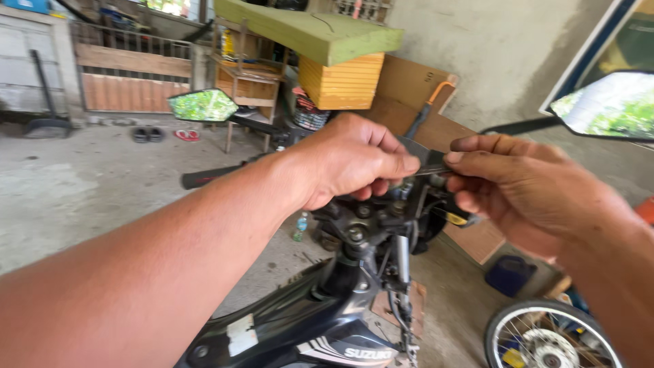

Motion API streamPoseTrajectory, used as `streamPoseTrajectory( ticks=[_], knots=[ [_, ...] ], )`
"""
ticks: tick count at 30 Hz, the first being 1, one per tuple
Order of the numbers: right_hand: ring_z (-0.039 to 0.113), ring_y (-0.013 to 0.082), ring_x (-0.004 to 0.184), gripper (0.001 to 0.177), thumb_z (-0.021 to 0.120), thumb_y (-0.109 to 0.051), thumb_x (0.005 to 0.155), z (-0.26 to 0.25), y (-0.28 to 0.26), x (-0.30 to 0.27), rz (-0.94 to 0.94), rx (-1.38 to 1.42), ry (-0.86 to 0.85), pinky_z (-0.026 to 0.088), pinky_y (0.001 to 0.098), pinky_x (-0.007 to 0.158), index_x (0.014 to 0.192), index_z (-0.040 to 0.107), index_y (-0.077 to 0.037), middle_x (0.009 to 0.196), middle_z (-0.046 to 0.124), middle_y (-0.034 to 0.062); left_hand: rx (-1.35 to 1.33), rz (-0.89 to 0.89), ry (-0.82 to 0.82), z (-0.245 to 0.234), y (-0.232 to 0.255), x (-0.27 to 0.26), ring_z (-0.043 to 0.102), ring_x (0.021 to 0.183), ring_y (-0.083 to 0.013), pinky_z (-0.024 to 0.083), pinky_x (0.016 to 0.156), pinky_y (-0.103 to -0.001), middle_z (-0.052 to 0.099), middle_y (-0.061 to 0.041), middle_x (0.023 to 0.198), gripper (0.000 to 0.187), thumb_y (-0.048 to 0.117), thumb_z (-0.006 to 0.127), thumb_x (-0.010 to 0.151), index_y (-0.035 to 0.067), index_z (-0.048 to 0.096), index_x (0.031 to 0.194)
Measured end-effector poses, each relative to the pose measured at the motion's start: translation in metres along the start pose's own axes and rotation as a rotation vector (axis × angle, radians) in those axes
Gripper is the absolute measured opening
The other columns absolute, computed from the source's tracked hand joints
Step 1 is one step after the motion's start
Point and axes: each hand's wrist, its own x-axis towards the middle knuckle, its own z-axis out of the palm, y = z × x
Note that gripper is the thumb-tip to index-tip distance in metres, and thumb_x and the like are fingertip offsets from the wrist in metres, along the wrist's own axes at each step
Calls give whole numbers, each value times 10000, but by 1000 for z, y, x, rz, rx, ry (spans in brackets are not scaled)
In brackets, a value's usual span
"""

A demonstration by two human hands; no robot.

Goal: The person uses a wrench to tighten bolts on the motorcycle's front fork and handlebar area. They adjust the handlebar controls and mirrors, then place tools on the seat.

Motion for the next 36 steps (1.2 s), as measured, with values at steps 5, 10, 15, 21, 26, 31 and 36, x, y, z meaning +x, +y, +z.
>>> streamPoseTrajectory(
  ticks=[5,10,15,21,26,31,36],
  knots=[
    [586,217,722,247,632,-171,1022,-59,-11,-11,85,-835,-5,496,373,649,1077,734,47,898,796,174,-125,42,-50,50,17,61,646,607,-92,533,513,-226,725,-47,807,143,102,752,863,33,749,989],
    [674,204,778,290,691,-281,990,-85,-19,-8,-75,-1104,144,524,379,713,1211,796,-125,923,766,121,-138,10,73,90,22,107,655,588,-131,577,530,-240,727,-92,775,124,60,739,867,-17,769,959],
    [692,220,814,296,702,-292,962,-108,-7,-7,-5,-1169,224,532,375,761,1199,790,-139,975,758,92,33,14,269,96,5,137,693,569,-144,583,495,-281,747,-91,719,46,-8,709,831,5,748,854],
    [723,205,901,305,708,-321,943,-128,8,17,-54,-1086,168,548,377,834,1177,801,-148,1012,775,79,179,18,357,107,-1,153,691,546,-153,529,467,-290,756,-102,711,75,-35,694,830,3,740,784],
    [736,200,923,281,735,-377,917,-128,16,33,-117,-1084,138,554,394,877,1117,799,-190,986,806,79,239,10,339,103,-1,157,666,542,-156,512,468,-293,745,-113,688,61,-2,762,816,-14,747,759],
    [727,211,875,253,744,-353,912,-118,13,41,-59,-1055,132,559,389,839,1076,816,-174,941,773,86,185,37,352,103,-2,158,722,564,-168,541,469,-299,750,-99,673,73,11,748,821,-4,732,752],
    [692,200,835,238,711,-326,946,-110,8,38,-39,-1124,118,544,385,793,1085,814,-163,893,789,76,281,126,350,100,-5,148,729,568,-151,564,540,-287,756,-89,654,77,28,786,763,21,751,694]
  ],
)
